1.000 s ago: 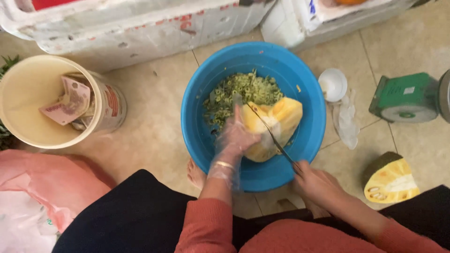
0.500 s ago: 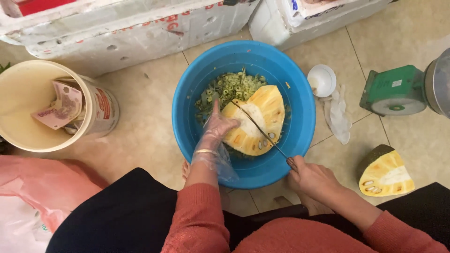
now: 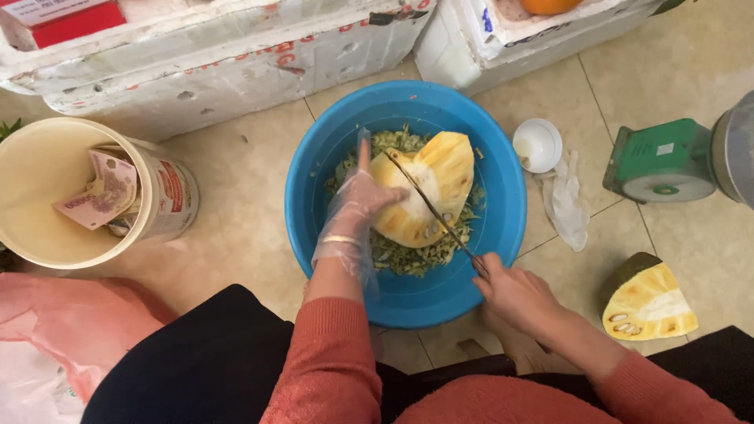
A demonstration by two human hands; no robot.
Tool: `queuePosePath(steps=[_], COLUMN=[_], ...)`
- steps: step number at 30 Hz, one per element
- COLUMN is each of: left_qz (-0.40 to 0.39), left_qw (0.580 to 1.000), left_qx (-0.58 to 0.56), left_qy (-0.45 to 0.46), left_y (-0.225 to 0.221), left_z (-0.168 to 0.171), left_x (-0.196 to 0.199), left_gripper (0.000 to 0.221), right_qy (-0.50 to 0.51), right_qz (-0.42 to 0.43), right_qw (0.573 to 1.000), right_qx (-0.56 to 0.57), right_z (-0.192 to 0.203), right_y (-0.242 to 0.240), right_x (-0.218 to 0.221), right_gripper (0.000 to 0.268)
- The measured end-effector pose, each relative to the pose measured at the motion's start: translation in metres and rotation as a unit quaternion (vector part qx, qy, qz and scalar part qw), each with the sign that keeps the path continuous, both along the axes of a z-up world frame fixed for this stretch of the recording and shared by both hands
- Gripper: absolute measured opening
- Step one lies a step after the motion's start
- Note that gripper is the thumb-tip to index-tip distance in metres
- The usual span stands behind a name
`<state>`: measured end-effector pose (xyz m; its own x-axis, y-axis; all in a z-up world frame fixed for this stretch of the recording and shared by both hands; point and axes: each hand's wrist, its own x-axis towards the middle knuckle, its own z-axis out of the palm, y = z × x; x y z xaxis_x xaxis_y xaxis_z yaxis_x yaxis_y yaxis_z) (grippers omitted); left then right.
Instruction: Cutting a jackfruit into wedges, weighing the pieces on a scale, and shredding the fruit into a bowl.
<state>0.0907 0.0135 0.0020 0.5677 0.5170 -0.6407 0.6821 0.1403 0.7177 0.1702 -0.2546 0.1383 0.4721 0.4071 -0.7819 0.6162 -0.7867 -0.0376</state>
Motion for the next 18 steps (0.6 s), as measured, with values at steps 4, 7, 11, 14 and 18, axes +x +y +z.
queuePosePath(steps=[4,7,11,14,18], left_qz=[0.081,0.114,0.119,0.114,0.111], left_qw=[0.992,0.985,0.987,0.99,0.989], left_qx=[-0.045,-0.081,-0.094,-0.073,-0.067], left_qy=[-0.092,-0.105,-0.058,-0.05,-0.068], left_y=[0.011,0.017,0.025,0.03,0.026], left_z=[-0.013,-0.012,0.004,-0.018,-0.029], left_x=[-0.007,-0.006,-0.004,-0.004,-0.006], left_gripper=[0.121,0.118,0.107,0.089,0.068], right_qy=[-0.037,-0.051,-0.051,-0.05,-0.045], right_qz=[0.032,0.035,0.027,-0.008,0.015], right_qw=[0.997,0.996,0.998,0.995,0.997], right_qx=[-0.065,-0.061,-0.009,-0.087,-0.067], right_z=[-0.005,-0.03,-0.024,-0.001,-0.031], right_y=[-0.047,-0.052,-0.035,-0.053,-0.057], right_x=[0.005,0.006,0.007,0.0,-0.005], right_gripper=[0.039,0.036,0.033,0.041,0.04])
